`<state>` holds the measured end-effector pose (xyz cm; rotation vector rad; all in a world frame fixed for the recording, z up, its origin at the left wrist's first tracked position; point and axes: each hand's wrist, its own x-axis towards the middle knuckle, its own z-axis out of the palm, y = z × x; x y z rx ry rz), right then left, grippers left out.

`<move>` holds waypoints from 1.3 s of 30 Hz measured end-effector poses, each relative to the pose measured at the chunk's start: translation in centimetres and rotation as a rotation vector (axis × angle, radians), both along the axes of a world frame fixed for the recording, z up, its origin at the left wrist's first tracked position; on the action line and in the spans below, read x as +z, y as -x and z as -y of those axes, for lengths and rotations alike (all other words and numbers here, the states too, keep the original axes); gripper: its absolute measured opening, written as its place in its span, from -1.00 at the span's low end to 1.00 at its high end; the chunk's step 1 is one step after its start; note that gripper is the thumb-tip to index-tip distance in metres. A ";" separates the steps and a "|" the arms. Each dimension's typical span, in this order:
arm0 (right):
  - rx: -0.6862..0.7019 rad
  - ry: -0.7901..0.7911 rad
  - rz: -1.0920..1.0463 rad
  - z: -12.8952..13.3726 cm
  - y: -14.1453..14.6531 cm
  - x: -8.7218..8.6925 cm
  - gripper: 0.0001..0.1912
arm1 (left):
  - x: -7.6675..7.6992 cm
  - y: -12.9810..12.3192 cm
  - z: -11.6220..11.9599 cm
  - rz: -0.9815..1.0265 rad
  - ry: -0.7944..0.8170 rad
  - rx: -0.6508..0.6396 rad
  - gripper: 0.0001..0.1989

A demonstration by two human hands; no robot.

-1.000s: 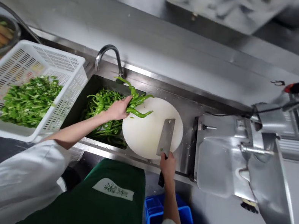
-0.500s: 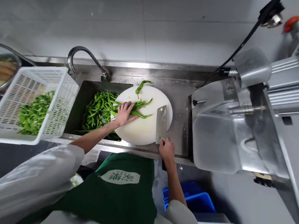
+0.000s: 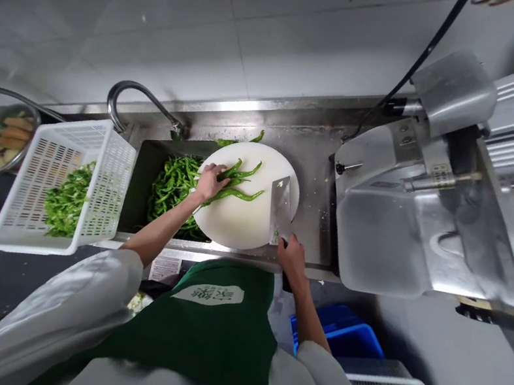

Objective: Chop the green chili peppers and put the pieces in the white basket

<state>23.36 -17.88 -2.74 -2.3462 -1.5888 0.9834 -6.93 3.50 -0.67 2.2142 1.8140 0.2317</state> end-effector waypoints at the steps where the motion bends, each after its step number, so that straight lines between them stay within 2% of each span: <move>1: -0.006 0.003 -0.003 0.0 0.0 0.0 -0.71 | 0.0 0.1 -0.7 -0.015 0.014 0.011 -0.38; 3: -0.012 0.008 0.003 0.0 0.0 0.0 -0.71 | 0.1 0.2 -2.2 -0.025 0.132 0.012 -0.32; 6: -0.004 0.019 0.027 0.0 0.0 -0.2 -0.71 | 0.1 0.4 -4.3 -0.008 0.345 0.000 -0.59; 10: 0.000 0.047 0.042 0.0 0.0 -0.2 -0.71 | 0.5 1.1 -5.9 0.027 0.329 0.018 -0.78; 13: -0.004 0.058 0.040 0.0 0.0 -0.1 -0.71 | 1.6 2.9 -6.5 0.246 0.289 0.067 -0.79; 17: -0.022 0.050 0.032 0.0 -0.1 -0.3 -0.70 | 4.2 6.0 -6.6 0.715 0.276 0.198 -0.65; 21: -0.015 0.030 0.028 -0.2 -0.3 -0.6 -0.68 | 6.5 7.3 -5.5 0.983 0.098 0.279 -0.54; 25: -0.006 0.037 0.034 -0.5 -0.2 -0.6 -0.67 | 8.3 6.4 -4.4 1.067 -0.253 0.346 -0.53; 28: -0.007 0.049 0.066 -0.5 -0.1 -0.5 -0.65 | 10.1 6.3 -4.4 1.167 -0.500 0.508 -0.62; 31: 0.001 0.050 0.084 -0.5 -0.1 -0.4 -0.63 | 12.3 6.8 -4.4 1.336 -0.569 0.666 -0.69; 33: 0.011 0.043 0.074 -0.5 -0.1 -0.3 -0.62 | 13.4 6.7 -3.9 1.433 -0.538 0.692 -0.65; 36: 0.015 0.034 0.060 -0.6 -0.2 -0.3 -0.62 | 13.3 4.9 -2.2 1.543 -0.422 0.637 -0.54; 39: 0.001 0.029 0.055 -0.6 -0.3 -0.3 -0.63 | 10.5 1.6 1.3 1.464 -0.177 0.623 -0.49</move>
